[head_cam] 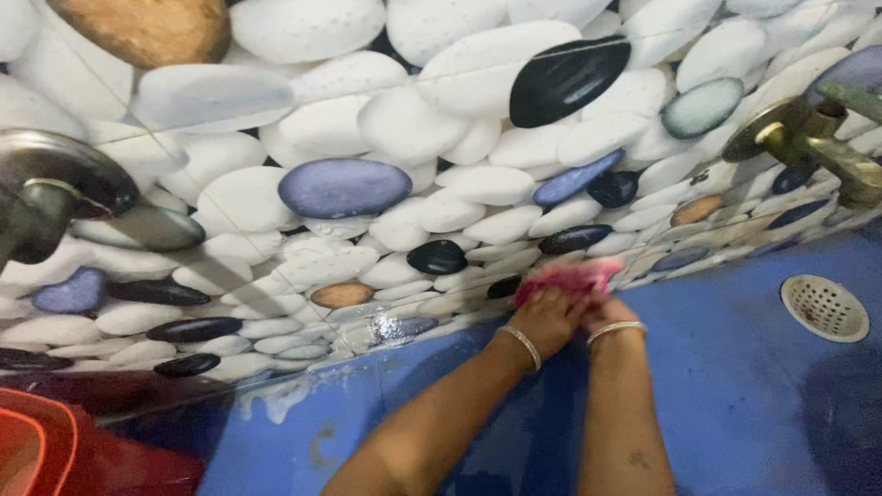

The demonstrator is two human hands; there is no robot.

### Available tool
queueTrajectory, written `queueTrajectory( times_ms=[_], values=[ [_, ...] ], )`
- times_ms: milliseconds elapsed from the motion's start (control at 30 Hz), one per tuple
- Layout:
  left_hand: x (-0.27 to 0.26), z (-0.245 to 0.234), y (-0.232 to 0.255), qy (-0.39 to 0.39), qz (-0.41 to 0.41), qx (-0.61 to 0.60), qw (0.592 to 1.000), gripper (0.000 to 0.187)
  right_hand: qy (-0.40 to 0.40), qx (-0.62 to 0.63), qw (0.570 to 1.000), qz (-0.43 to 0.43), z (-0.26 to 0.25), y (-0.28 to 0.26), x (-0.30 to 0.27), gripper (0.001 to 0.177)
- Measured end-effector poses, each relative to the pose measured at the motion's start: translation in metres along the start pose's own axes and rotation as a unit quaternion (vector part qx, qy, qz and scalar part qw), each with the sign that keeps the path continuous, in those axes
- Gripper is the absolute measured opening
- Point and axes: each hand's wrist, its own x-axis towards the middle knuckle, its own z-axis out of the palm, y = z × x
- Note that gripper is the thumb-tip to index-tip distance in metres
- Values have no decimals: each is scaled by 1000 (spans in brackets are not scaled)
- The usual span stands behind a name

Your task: The person scrubs a pebble-tiled bathroom wall with a pink sponge, repeatedly dipping it into an orange bucket of water. They wipe around the faucet and shower fixtures, then rinse the sponge and continue scrubbing the wall surface.

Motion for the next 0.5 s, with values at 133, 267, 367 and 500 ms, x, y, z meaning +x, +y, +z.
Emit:
queueTrajectory(
  times_ms=[133, 267, 367, 500],
  values=[
    [92, -41, 27, 153, 20, 3, 988, 54, -66, 20, 992, -104, 53, -99, -14, 24],
    [153, -56, 44, 220, 47, 16, 974, 44, -76, 37, 985, -152, 88, -155, -36, 31],
    [174, -44, 46, 103, 52, 12, 993, 36, -33, 3, 994, -103, 83, -141, -37, 40],
    [195, -57, 56, 21, 59, 67, 996, 36, -93, 12, 992, -87, 80, -155, -48, 31]
  ],
)
